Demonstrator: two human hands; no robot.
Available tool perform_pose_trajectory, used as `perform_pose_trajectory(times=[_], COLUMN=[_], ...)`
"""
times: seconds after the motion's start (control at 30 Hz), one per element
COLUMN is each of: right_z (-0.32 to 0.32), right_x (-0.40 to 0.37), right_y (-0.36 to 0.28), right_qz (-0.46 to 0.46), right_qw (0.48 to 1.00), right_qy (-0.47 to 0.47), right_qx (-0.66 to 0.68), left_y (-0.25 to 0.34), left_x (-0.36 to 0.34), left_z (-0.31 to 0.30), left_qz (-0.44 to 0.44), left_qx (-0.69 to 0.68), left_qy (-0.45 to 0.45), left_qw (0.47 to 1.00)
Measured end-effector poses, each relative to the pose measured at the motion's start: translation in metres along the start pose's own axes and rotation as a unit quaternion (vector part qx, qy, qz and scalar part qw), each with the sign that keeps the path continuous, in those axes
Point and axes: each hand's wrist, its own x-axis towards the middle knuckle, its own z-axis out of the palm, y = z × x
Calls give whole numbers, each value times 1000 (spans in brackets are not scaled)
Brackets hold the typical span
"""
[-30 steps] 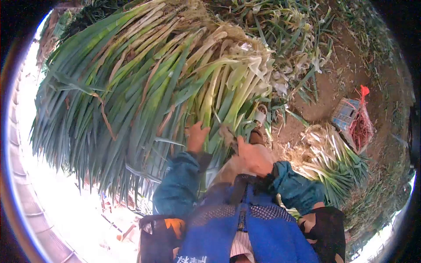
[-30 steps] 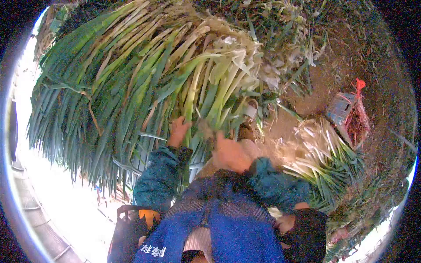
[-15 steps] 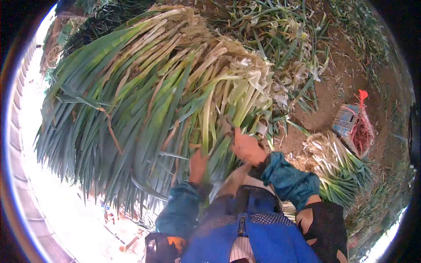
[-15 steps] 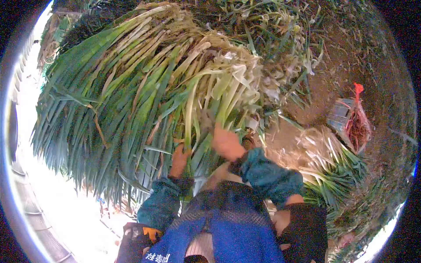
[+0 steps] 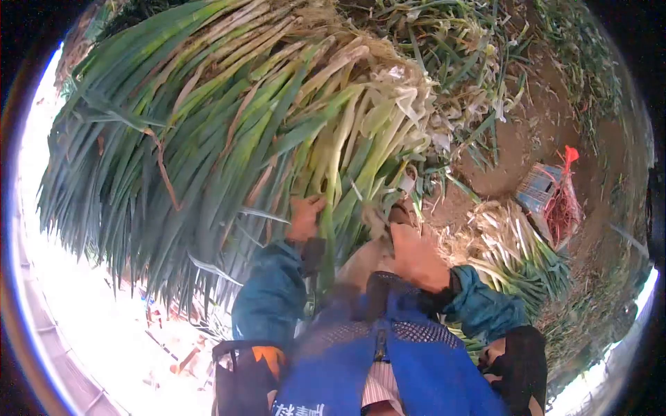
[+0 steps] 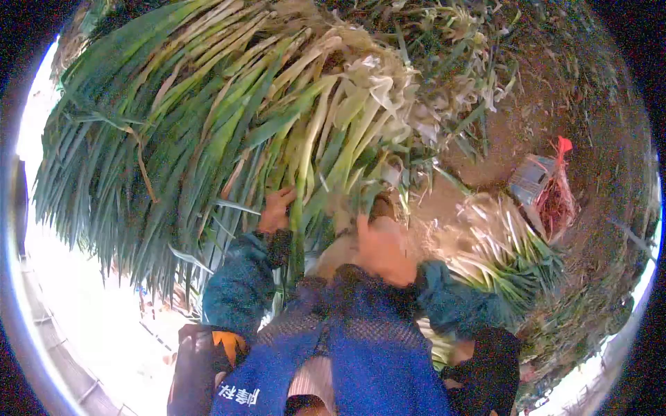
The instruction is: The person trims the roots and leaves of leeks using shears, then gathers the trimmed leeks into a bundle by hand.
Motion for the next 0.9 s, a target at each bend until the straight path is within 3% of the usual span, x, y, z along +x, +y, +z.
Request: perform_pose_trajectory(times=[0.07, 0.2, 0.3, 0.43, 0.57, 0.67, 0.7, 0.73, 0.77, 0.83, 0.9], right_z=[-3, 14, 14, 16, 30, 26, 30, 32, 34, 28, 15], right_x=[-15, -24, -31, -31, -19, -20, -20, -23, -22, -16, -2], right_y=[-8, -4, 0, -1, 11, 8, 13, 20, 25, 25, 20], right_qz=[-49, -152, -139, -137, -22, -37, -87, -137, -135, -80, -17], right_qw=[998, 980, 978, 975, 998, 998, 996, 990, 990, 997, 999], right_qy=[23, 114, 116, 127, -16, -26, -7, 13, 15, 3, -37], right_qx=[-12, -61, -106, -122, 64, 36, 10, -17, -20, 2, 7], left_y=[-6, -32, -25, -35, -30, -36, -36, -39, -43, -36, -24], left_x=[-5, 19, 4, 14, 12, 20, 23, 23, 21, 15, 14], left_z=[16, 6, 14, 2, 10, -3, -5, -6, -6, 7, 24], left_qz=[-13, 16, 17, 1, -25, -24, -24, 99, 220, 224, -8], left_qx=[-80, -43, -120, -85, -61, -64, -69, 77, 220, 258, 50], left_qy=[-12, -16, -16, -2, 21, -24, -54, -53, -50, -23, 18], left_qw=[997, 999, 993, 996, 998, 997, 996, 991, 949, 940, 999])
